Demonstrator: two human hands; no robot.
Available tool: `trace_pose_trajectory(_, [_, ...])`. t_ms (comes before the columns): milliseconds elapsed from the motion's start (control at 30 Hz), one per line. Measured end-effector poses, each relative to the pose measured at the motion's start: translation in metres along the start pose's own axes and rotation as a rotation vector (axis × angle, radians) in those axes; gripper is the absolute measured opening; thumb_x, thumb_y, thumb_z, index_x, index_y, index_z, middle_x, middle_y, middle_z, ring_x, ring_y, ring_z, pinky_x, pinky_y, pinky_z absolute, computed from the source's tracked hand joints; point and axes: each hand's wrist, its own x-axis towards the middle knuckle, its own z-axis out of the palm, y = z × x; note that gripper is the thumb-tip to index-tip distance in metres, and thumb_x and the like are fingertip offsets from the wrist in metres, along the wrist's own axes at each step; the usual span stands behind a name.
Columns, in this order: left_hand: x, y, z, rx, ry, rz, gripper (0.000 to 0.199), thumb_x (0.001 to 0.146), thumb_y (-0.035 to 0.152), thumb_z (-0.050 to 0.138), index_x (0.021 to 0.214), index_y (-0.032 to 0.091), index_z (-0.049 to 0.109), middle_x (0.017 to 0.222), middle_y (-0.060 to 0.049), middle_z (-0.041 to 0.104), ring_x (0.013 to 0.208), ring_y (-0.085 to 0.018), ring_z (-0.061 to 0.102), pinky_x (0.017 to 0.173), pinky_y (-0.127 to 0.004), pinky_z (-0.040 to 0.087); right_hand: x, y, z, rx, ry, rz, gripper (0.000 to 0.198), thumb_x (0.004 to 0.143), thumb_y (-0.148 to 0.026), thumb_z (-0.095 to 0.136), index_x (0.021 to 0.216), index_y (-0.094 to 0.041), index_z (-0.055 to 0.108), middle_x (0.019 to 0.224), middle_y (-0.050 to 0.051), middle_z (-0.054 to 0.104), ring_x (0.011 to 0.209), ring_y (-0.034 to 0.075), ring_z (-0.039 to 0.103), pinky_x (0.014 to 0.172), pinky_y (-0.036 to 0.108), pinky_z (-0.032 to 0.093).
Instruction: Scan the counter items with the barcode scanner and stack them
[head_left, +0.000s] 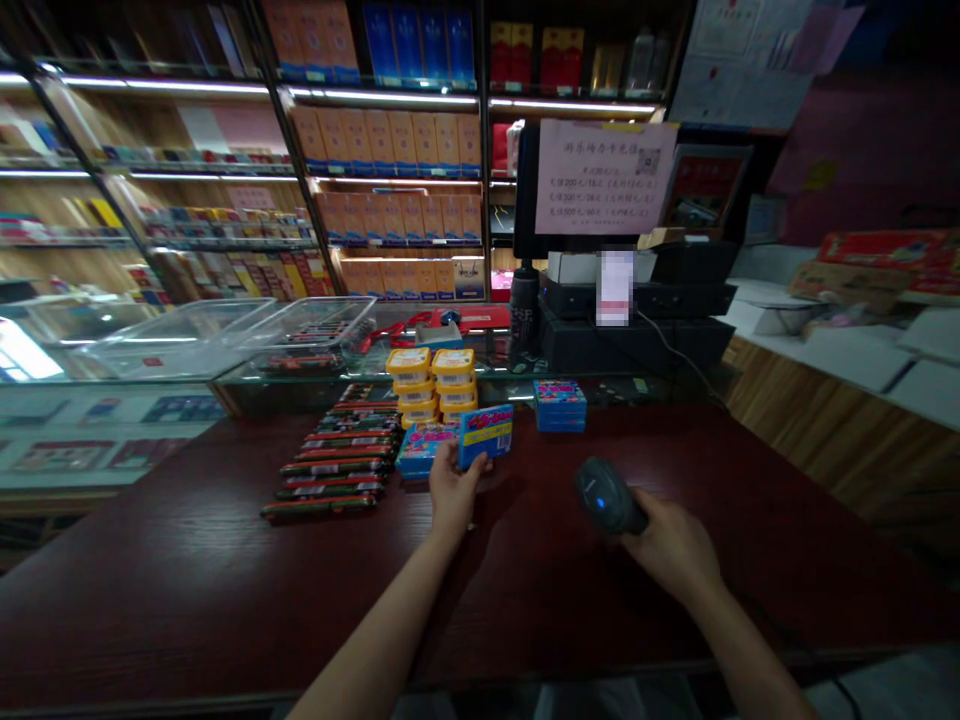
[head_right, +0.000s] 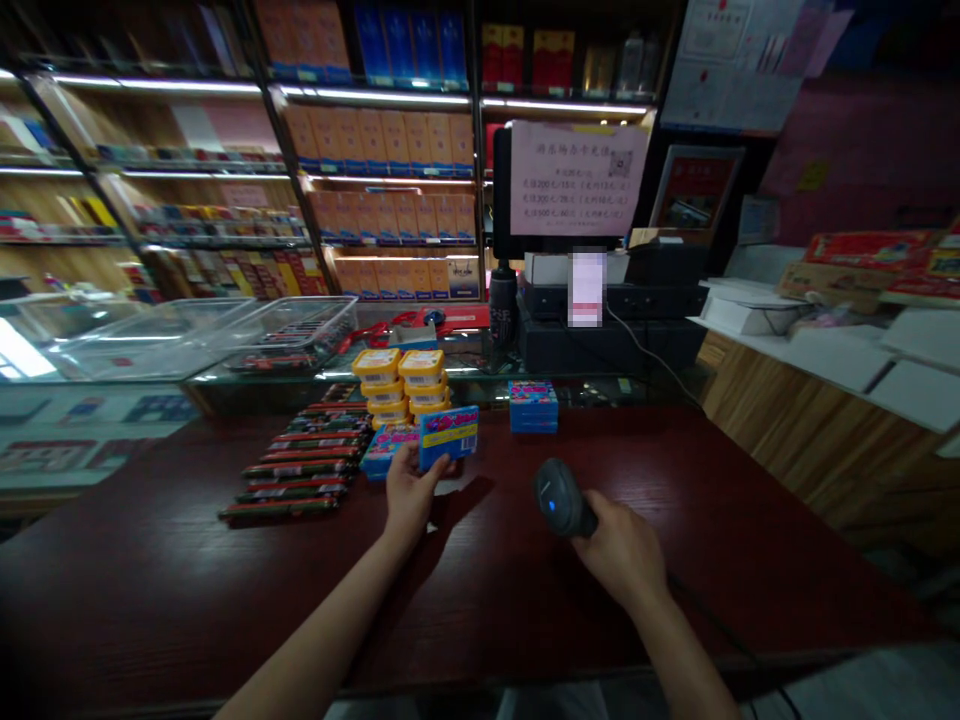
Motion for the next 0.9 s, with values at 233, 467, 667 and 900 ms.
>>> trace_pose_trajectory(233, [0.032, 0.019, 0.032, 0.45, -0.043, 0.363, 0.016, 0.074, 0.031, 0.064, 0.084, 0.018, 0.061, 0.074, 0.0, 0.061, 0.069, -0.014, 0.057, 0.065, -0.026, 0.046, -0.002, 0.009, 0.019, -0.109, 0.114, -0.107, 0.023, 0.08, -0.021, 0.048, 0.099, -0.022, 0.062, 0.086, 0.004, 0.072, 0.072, 0.019, 0.067, 0.06, 0.027, 0.04])
trace_pose_trajectory(467, [0.067, 0.025, 0.093, 1.055, -0.497, 0.868, 0.018, 0.083, 0.013, 0.049, 0.091, 0.021, 0.063, 0.092, -0.007, 0.059, 0.092, -0.02, 0.051, 0.079, -0.031, 0.043, -0.003, 0.016, 0.02, -0.12, 0.145, -0.121, 0.019, 0.08, -0.023, 0.048, 0.093, -0.022, 0.061, 0.081, 0.002, 0.07, 0.07, 0.019, 0.066, 0.06, 0.028, 0.04])
trace_pose_trajectory(667, [0.074, 0.001, 0.135, 1.276, -0.61, 0.92, 0.017, 0.086, 0.015, 0.05, 0.082, 0.019, 0.066, 0.092, -0.011, 0.06, 0.095, -0.024, 0.05, 0.076, -0.034, 0.041, 0.0, 0.016, 0.02, -0.111, 0.085, -0.081, 0.02, 0.08, -0.022, 0.05, 0.097, -0.022, 0.061, 0.085, 0.002, 0.07, 0.073, 0.019, 0.066, 0.061, 0.028, 0.039])
trace_pose_trajectory(900, [0.072, -0.015, 0.121, 1.083, -0.297, 0.676, 0.029, 0.078, 0.034, 0.066, 0.105, 0.023, 0.065, 0.111, -0.009, 0.057, 0.103, -0.024, 0.049, 0.088, -0.037, 0.04, 0.0, 0.015, 0.016, -0.053, 0.064, -0.045, 0.02, 0.078, -0.024, 0.055, 0.098, -0.023, 0.061, 0.087, 0.001, 0.071, 0.075, 0.019, 0.067, 0.063, 0.027, 0.039])
